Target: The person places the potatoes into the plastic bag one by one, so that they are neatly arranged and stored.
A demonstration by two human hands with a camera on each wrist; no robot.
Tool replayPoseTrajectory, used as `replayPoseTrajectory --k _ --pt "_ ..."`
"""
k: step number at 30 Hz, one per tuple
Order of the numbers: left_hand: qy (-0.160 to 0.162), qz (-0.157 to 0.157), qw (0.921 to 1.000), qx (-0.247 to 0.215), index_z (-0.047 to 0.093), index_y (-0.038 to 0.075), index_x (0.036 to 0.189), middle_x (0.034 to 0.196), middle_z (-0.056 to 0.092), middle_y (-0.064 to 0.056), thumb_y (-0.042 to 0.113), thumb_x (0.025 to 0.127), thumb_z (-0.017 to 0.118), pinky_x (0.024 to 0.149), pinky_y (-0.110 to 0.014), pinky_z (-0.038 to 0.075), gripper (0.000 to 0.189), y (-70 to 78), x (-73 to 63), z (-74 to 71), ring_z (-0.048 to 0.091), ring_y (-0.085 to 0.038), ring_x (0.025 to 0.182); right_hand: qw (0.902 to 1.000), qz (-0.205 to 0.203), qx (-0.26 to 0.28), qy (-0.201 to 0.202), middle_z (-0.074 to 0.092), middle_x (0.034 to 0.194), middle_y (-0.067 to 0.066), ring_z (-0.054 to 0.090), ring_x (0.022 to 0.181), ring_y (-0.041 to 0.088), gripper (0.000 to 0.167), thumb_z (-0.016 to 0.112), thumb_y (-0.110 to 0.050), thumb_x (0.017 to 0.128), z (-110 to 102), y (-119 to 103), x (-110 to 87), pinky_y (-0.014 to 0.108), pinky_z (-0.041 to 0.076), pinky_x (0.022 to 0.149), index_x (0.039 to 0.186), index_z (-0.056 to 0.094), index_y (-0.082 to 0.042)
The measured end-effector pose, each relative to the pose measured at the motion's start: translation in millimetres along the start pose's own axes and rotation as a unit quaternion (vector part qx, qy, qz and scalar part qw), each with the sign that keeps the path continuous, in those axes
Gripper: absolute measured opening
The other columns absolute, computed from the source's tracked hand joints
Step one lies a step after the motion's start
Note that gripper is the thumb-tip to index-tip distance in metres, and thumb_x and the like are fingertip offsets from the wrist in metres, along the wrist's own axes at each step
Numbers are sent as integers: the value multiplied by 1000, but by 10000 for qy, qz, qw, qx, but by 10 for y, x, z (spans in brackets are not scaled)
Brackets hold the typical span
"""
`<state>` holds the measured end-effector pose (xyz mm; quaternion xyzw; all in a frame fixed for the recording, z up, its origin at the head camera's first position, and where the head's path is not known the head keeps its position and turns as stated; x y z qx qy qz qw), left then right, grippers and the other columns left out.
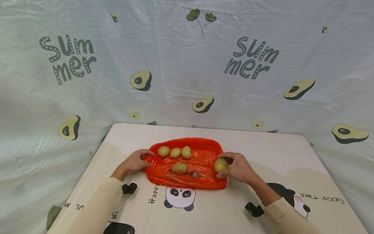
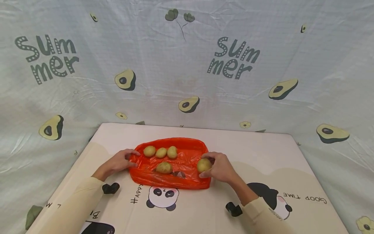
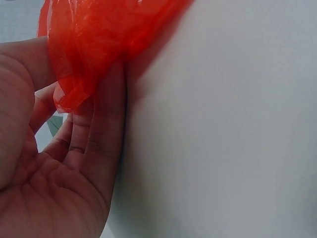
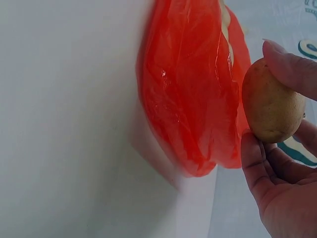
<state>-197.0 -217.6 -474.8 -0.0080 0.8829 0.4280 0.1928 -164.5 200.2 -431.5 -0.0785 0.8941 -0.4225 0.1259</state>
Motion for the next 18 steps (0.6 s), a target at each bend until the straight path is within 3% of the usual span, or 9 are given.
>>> replayPoseTrajectory --k 13,18 --pt "64 -58 9999 81 66 5 127 143 51 -26 6 87 74 93 -43 62 40 -21 -19 12 57 -39 118 9999 -81 -79 -73 70 116 6 63 103 22 59 95 -15 70 147 -99 92 38 62 90 124 72 -9" --pt "18 103 9999 -39 66 4 126 140 52 -26 5 86 74 89 -40 62 40 -14 -16 5 58 -37 114 9997 -165 -150 -88 70 115 5 61 103 22 57 95 -15 70 188 -140 123 38 62 90 122 73 -11"
Point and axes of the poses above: each hand's wrist, its own x-axis towards the middle knuckle, its own z-axis out of the palm, y = z × x, the point moved 1 cm from there along x, towards the middle knuckle
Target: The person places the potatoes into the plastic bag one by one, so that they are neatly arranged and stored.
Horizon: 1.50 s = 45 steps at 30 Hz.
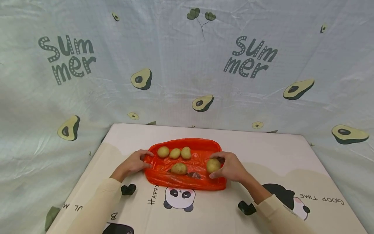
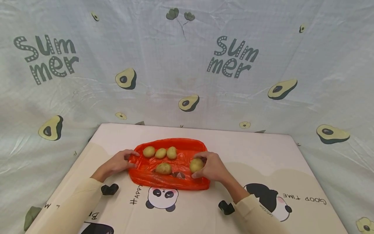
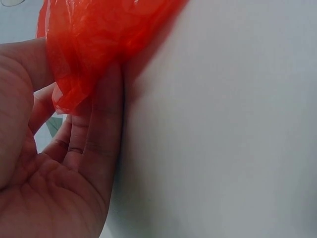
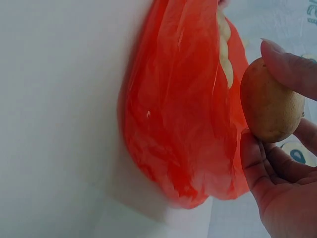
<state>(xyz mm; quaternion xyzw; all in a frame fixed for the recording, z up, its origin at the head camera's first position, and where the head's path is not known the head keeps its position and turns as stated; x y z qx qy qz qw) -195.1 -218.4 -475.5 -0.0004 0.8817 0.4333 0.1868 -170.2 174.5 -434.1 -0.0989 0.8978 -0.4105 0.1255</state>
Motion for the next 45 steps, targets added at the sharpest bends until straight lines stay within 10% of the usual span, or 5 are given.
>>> replayPoseTrajectory --k 45 --pt "116 -34 9999 58 67 5 125 138 54 -24 6 87 74 87 -37 61 38 14 36 31 56 -36 114 9993 -261 148 -236 71 122 2 62 113 23 59 95 -9 69 299 -121 253 44 60 98 123 73 -12"
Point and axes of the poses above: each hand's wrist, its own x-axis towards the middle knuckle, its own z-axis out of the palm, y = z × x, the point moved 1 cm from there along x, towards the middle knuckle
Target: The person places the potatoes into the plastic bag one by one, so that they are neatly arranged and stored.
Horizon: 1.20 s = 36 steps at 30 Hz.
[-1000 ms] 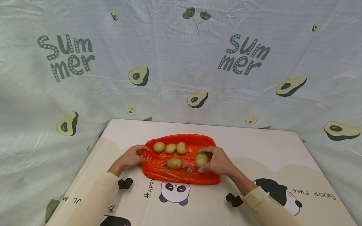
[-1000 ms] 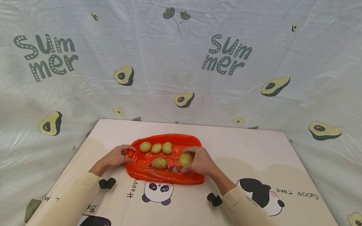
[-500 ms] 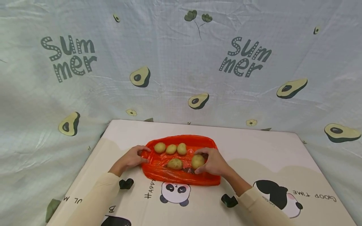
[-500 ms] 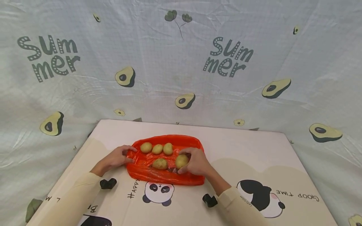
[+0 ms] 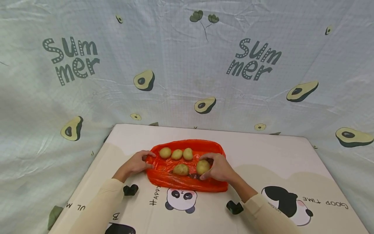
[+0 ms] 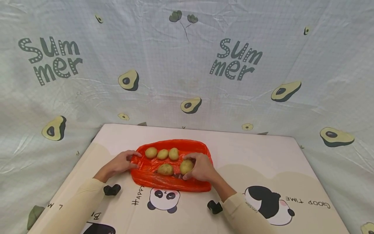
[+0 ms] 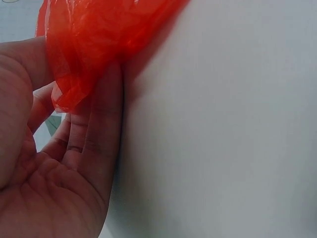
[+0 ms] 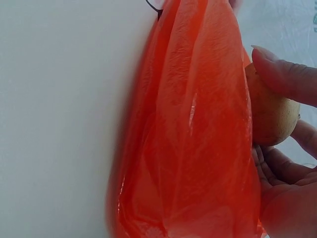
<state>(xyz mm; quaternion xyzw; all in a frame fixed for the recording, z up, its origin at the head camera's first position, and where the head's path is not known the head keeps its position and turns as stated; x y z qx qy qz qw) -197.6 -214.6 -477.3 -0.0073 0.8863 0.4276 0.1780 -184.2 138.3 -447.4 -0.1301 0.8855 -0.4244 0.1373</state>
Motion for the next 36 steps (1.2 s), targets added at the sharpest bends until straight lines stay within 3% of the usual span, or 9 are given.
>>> replayPoseTrajectory --k 36 --pt "-42 66 9999 112 67 5 125 138 54 -24 6 87 75 87 -38 61 40 -21 -15 -22 56 -36 113 9997 -27 -197 160 73 121 3 62 113 22 59 96 -11 69 94 28 -59 47 58 101 124 74 -11"
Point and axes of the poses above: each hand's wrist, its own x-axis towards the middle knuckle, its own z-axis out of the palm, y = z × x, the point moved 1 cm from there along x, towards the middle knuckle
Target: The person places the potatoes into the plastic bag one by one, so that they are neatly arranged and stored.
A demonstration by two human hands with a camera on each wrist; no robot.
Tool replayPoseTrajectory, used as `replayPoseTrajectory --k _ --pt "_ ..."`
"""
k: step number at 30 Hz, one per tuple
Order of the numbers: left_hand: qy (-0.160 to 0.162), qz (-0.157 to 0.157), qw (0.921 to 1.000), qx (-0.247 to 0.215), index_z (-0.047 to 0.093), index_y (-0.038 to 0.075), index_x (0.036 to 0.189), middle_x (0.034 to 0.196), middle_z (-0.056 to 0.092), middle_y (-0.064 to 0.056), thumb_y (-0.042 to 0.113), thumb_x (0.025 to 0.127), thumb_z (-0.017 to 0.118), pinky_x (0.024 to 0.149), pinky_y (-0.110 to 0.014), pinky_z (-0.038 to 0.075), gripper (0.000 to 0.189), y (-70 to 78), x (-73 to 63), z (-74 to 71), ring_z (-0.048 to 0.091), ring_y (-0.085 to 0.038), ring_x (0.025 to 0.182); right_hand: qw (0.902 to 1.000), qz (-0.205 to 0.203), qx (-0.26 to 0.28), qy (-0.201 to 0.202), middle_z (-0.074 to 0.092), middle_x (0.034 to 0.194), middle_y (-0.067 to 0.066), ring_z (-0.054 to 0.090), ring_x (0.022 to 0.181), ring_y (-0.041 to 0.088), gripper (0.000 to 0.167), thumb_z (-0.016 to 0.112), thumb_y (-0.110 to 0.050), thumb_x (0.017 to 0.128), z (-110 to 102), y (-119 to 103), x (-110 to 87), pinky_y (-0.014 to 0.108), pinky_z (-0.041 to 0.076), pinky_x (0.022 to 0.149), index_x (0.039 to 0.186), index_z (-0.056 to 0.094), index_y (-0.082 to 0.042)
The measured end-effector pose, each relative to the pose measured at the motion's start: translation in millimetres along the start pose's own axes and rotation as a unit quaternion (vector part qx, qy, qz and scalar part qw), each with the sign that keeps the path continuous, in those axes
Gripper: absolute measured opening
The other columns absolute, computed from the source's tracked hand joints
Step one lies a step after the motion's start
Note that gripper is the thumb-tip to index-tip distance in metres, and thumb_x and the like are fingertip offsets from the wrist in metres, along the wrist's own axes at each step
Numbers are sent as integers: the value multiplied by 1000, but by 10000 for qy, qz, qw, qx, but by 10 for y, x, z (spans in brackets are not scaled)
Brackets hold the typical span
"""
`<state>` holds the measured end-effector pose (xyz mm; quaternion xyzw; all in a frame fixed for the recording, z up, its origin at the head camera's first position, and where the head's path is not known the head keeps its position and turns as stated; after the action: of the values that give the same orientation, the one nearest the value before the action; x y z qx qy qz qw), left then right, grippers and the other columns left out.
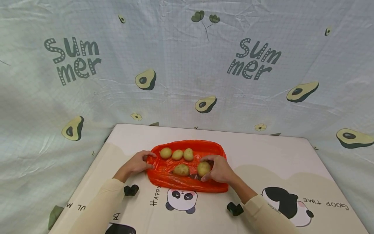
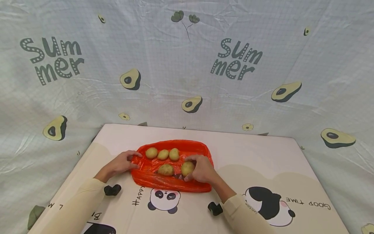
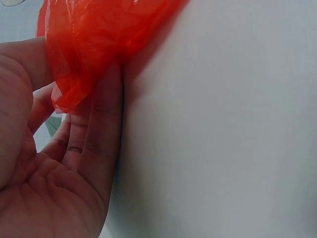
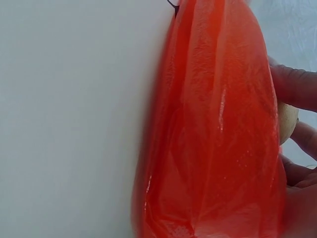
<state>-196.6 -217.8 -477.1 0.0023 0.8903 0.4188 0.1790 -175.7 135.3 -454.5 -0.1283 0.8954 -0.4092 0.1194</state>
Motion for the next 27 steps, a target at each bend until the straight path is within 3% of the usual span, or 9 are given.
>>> replayPoseTrajectory --k 27 --pt "51 -105 9999 -89 66 6 128 145 51 -25 7 88 74 96 -46 61 41 -28 11 21 56 -39 120 9996 287 -32 49 70 123 5 61 114 25 60 92 -3 69 43 14 -2 46 61 96 125 73 -12"
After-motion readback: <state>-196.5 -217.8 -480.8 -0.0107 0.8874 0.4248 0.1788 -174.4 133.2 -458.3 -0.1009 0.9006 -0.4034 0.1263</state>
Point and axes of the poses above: each hand's wrist, its own x-axis towards the middle knuckle, its own z-axis out of the palm, y = z × x, the point moved 1 cm from there along x, towards the middle knuckle
